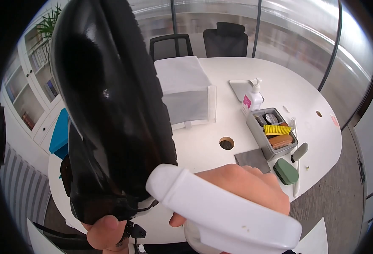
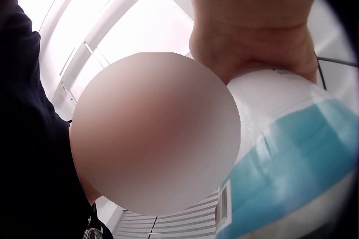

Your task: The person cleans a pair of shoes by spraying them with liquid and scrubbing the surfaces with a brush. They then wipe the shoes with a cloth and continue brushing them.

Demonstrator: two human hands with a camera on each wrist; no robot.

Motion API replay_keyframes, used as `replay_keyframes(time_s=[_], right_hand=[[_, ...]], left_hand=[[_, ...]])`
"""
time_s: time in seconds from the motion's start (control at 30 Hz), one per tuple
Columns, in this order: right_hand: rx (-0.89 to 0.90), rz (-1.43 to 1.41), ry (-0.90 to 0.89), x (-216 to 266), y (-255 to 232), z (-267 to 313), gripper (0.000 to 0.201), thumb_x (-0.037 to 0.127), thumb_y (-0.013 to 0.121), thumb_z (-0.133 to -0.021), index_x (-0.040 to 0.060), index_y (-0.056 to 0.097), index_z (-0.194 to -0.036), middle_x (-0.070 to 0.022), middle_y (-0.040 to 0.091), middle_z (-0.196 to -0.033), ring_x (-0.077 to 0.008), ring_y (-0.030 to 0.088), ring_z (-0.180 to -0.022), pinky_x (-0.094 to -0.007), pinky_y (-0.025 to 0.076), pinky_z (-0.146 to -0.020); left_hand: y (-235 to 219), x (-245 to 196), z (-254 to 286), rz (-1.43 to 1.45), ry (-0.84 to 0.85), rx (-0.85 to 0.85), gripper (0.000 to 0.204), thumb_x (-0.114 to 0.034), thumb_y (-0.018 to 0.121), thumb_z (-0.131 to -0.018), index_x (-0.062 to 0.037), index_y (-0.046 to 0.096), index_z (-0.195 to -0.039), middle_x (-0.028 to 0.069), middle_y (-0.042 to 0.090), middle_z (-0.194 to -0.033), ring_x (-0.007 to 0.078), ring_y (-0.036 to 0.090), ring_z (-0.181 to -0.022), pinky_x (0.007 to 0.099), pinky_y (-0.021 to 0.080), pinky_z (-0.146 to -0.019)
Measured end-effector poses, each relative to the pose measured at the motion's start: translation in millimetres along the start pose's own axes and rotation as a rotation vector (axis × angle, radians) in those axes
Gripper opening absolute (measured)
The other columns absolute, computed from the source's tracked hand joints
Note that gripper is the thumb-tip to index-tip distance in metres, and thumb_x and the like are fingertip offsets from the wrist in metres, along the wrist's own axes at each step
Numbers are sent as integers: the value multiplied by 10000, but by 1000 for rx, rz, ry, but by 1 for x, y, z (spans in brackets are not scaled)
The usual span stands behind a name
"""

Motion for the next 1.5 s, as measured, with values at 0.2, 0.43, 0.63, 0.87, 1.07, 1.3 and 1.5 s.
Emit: replay_keyframes(time_s=[0.2, 0.43, 0.63, 0.87, 1.07, 1.3, 1.5], right_hand=[[96, -50, 2, -1, 1, -2, 804, 397, 818, -798, -78, 496, -1361, -279, 679, -1130, -413, 746, -929, -480, 596, -865], [252, 41, 8, 8, 5, -9, 783, 323, 838, -787, -80, 485, -1358, -308, 667, -1144, -432, 722, -1010, -519, 575, -909], [339, 201, -24, 9, 17, -10, 779, 365, 823, -813, -107, 480, -1328, -311, 690, -1081, -402, 740, -951, -481, 587, -889], [239, 244, -51, 10, 17, -10, 724, 441, 771, -859, -88, 505, -1277, -274, 710, -1037, -344, 761, -895, -450, 612, -824], [269, 353, -75, 11, 19, -10, 701, 449, 762, -861, -72, 513, -1259, -254, 719, -1028, -335, 764, -878, -435, 617, -806], [281, 421, -85, 11, 19, -9, 686, 452, 762, -859, -64, 521, -1241, -240, 727, -1016, -326, 766, -866, -423, 618, -796], [293, 482, -96, 11, 20, -9, 673, 454, 761, -857, -58, 528, -1226, -228, 733, -1006, -318, 768, -856, -413, 618, -788]], left_hand=[[4, -2, -11, -6, 1, 34, 732, -92, 699, -743, 8, 491, -1438, 155, 631, -1323, 281, 607, -1236, 349, 465, -1081], [0, -4, -17, -130, 91, -226, 412, -252, 567, -887, 30, 641, -1178, 125, 719, -1075, 188, 688, -955, 238, 537, -853], [-9, 7, -11, 24, -90, -298, 543, -119, 738, -767, 10, 604, -1277, 88, 672, -1064, 206, 655, -928, 291, 519, -838], [-11, 5, -11, 34, -183, -281, 729, -128, 872, -652, -24, 608, -1324, 148, 684, -1213, 262, 685, -1078, 354, 552, -950], [-6, 2, -13, 58, -162, -294, 728, -128, 855, -655, -12, 605, -1329, 162, 686, -1203, 259, 690, -1059, 351, 553, -945], [-10, 9, -12, 33, -120, -219, 731, -88, 839, -657, -13, 597, -1343, 177, 685, -1217, 279, 687, -1092, 375, 535, -995], [-6, 9, -11, 10, -149, -250, 737, -101, 855, -666, -43, 597, -1354, 169, 681, -1238, 291, 681, -1120, 388, 525, -1011]])
Point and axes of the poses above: each hand's wrist, its own z-axis away from the middle knuckle, its own y-axis out of the palm, x = y × z, the point moved 9 cm from there along -z, towards the middle knuckle
